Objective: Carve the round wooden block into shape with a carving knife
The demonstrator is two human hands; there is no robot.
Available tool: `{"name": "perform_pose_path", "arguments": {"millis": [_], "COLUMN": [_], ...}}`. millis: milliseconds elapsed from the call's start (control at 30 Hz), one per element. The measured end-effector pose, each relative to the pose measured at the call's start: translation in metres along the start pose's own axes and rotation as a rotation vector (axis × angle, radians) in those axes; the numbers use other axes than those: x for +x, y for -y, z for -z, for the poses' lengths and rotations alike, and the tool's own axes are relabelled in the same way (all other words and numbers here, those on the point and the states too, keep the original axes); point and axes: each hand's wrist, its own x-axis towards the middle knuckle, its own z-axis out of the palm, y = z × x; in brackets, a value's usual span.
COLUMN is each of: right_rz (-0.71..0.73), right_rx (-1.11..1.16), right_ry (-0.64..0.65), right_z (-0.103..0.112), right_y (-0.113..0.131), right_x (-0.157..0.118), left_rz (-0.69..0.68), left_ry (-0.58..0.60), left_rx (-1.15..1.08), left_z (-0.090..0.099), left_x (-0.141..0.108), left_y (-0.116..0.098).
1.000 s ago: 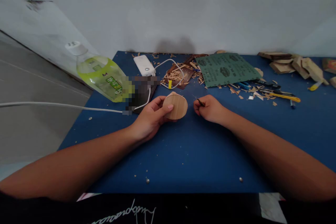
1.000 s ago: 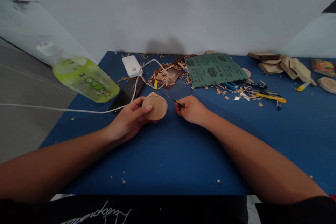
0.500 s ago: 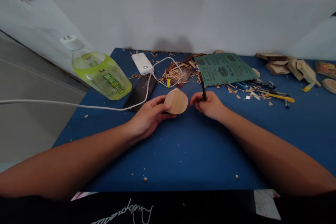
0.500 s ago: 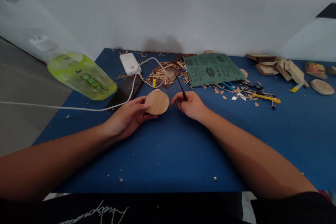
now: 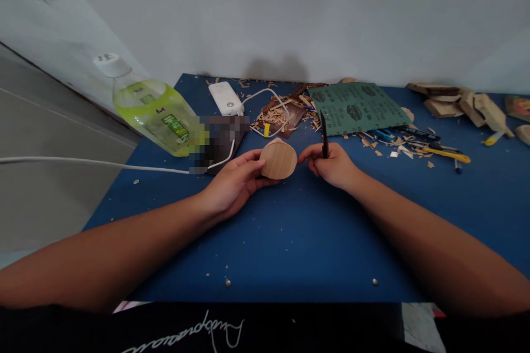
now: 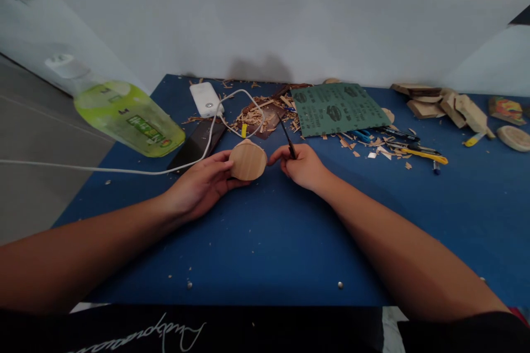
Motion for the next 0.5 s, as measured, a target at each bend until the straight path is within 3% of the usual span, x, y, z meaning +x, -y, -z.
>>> {"name": "perform_pose_path", "arguments": {"millis": [500], "right_rz": [-0.027], "right_rx": [-0.092], "right_ry": [0.038], "right_z": [-0.0012], "right_y": [0.0027], "right_x": [-0.001], "left_rz": [0.011], "left_ry": [0.023], "left_rx": [0.003], "left_z": [0.0006], "left_x": [-0.0004], "left_y": [-0.001]}}
